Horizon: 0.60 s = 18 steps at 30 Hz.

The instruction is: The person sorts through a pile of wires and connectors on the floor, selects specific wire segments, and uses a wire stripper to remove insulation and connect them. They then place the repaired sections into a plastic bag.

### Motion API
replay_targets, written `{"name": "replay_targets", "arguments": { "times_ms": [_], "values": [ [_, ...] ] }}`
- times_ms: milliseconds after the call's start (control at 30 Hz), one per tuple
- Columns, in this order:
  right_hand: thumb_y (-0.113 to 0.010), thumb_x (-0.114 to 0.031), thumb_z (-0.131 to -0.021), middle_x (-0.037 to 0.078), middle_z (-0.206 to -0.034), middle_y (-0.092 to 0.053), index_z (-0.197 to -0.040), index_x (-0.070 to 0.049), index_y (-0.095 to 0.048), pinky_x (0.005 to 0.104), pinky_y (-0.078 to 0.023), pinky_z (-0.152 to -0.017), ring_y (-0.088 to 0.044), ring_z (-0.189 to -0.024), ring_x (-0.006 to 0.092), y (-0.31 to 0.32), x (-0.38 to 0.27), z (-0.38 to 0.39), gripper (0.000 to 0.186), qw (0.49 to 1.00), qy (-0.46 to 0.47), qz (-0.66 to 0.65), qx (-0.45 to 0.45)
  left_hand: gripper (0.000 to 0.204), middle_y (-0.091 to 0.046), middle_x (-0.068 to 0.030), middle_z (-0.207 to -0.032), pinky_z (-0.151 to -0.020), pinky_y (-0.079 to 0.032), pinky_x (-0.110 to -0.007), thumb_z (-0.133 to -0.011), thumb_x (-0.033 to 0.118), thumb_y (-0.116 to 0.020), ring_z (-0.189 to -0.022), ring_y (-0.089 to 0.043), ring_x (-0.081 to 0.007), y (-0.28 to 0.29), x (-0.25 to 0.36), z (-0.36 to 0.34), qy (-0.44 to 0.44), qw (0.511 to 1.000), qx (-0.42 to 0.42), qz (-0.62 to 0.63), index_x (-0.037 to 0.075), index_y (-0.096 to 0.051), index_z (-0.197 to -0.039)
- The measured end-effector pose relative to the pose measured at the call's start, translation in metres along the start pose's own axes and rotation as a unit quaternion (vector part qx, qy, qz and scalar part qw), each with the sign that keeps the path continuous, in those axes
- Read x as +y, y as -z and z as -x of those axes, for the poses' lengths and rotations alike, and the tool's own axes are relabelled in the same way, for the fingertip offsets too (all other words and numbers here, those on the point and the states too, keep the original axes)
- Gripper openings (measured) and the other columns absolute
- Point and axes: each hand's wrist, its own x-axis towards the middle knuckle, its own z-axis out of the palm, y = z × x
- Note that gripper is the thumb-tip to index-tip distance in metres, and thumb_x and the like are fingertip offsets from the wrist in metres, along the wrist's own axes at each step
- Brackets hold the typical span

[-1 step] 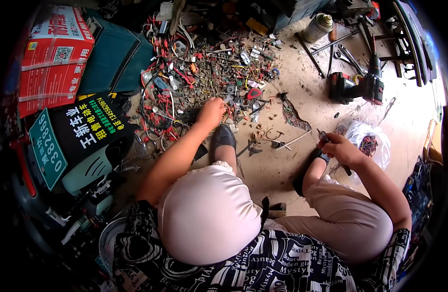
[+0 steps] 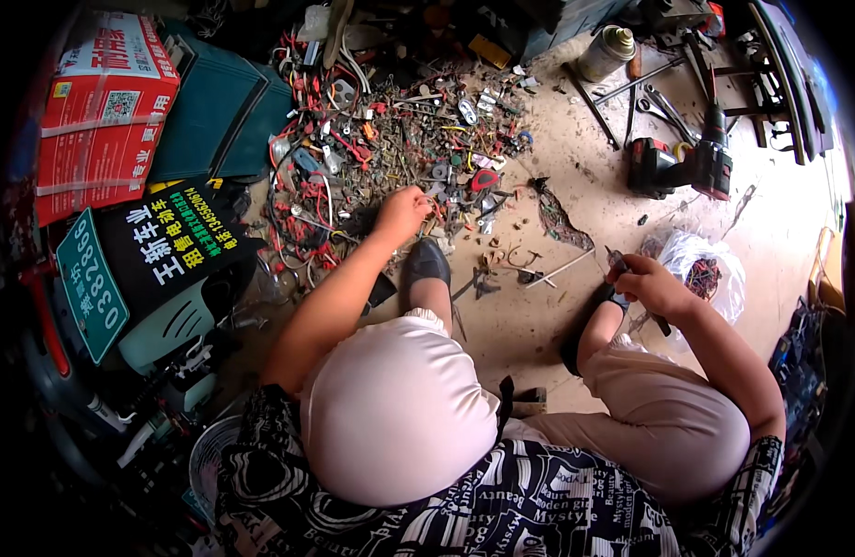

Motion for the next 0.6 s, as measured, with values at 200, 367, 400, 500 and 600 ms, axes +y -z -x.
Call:
{"name": "replay_targets", "arguments": {
  "times_ms": [200, 367, 400, 500, 600],
  "values": [
    [-0.058, -0.014, -0.085, 0.000, -0.080, -0.055, -0.100, -0.002, -0.061, 0.0247, -0.041, -0.063, -0.048, -0.070, 0.0095, 0.001, 0.002, -0.001, 0.019, 1.000, 0.011, -0.016, 0.003, 0.007, -0.059, 0.0000, -0.087, -0.048, -0.033, -0.020, -0.094, 0.015, -0.060, -0.057, -0.043, -0.0051, 0.021, 0.067, -0.001, 0.216, 0.799, -0.147, 0.542, 0.010, -0.056, -0.097],
    [-0.062, -0.018, -0.091, -0.004, -0.072, -0.049, -0.095, -0.003, -0.061, 0.0248, -0.038, -0.058, -0.042, -0.065, 0.0066, -0.011, -0.019, 0.000, 0.016, 0.998, 0.063, -0.005, -0.012, 0.006, -0.061, -0.0030, -0.093, -0.048, -0.034, -0.019, -0.097, 0.013, -0.056, -0.056, -0.044, -0.0045, 0.016, 0.106, 0.001, 0.206, 0.695, -0.222, 0.652, 0.013, -0.054, -0.102],
    [-0.062, -0.018, -0.091, -0.004, -0.072, -0.049, -0.095, -0.003, -0.061, 0.0248, -0.038, -0.058, -0.042, -0.065, 0.0066, -0.012, -0.020, 0.001, 0.016, 0.998, 0.061, -0.007, -0.006, 0.008, -0.062, -0.0035, -0.094, -0.048, -0.034, -0.018, -0.097, 0.014, -0.056, -0.055, -0.044, -0.0039, 0.016, 0.115, 0.000, 0.199, 0.693, -0.247, 0.648, 0.013, -0.053, -0.104],
    [-0.062, -0.020, -0.092, -0.005, -0.073, -0.048, -0.094, -0.005, -0.060, 0.0235, -0.036, -0.059, -0.041, -0.068, 0.0053, -0.018, -0.034, -0.001, 0.015, 0.994, 0.104, 0.008, -0.017, 0.011, -0.063, -0.0046, -0.096, -0.048, -0.034, -0.018, -0.097, 0.014, -0.056, -0.054, -0.044, -0.0030, 0.011, 0.143, 0.001, 0.184, 0.701, -0.276, 0.631, 0.013, -0.053, -0.107],
    [-0.063, -0.021, -0.092, -0.006, -0.073, -0.048, -0.094, -0.007, -0.061, 0.0229, -0.035, -0.058, -0.041, -0.066, 0.0048, -0.028, -0.050, -0.002, 0.015, 0.991, 0.129, -0.010, -0.028, 0.012, -0.064, -0.0061, -0.101, -0.047, -0.034, -0.018, -0.098, 0.015, -0.055, -0.052, -0.043, -0.0024, 0.007, 0.172, 0.002, 0.150, 0.717, -0.289, 0.616, 0.015, -0.052, -0.109]
  ]
}}
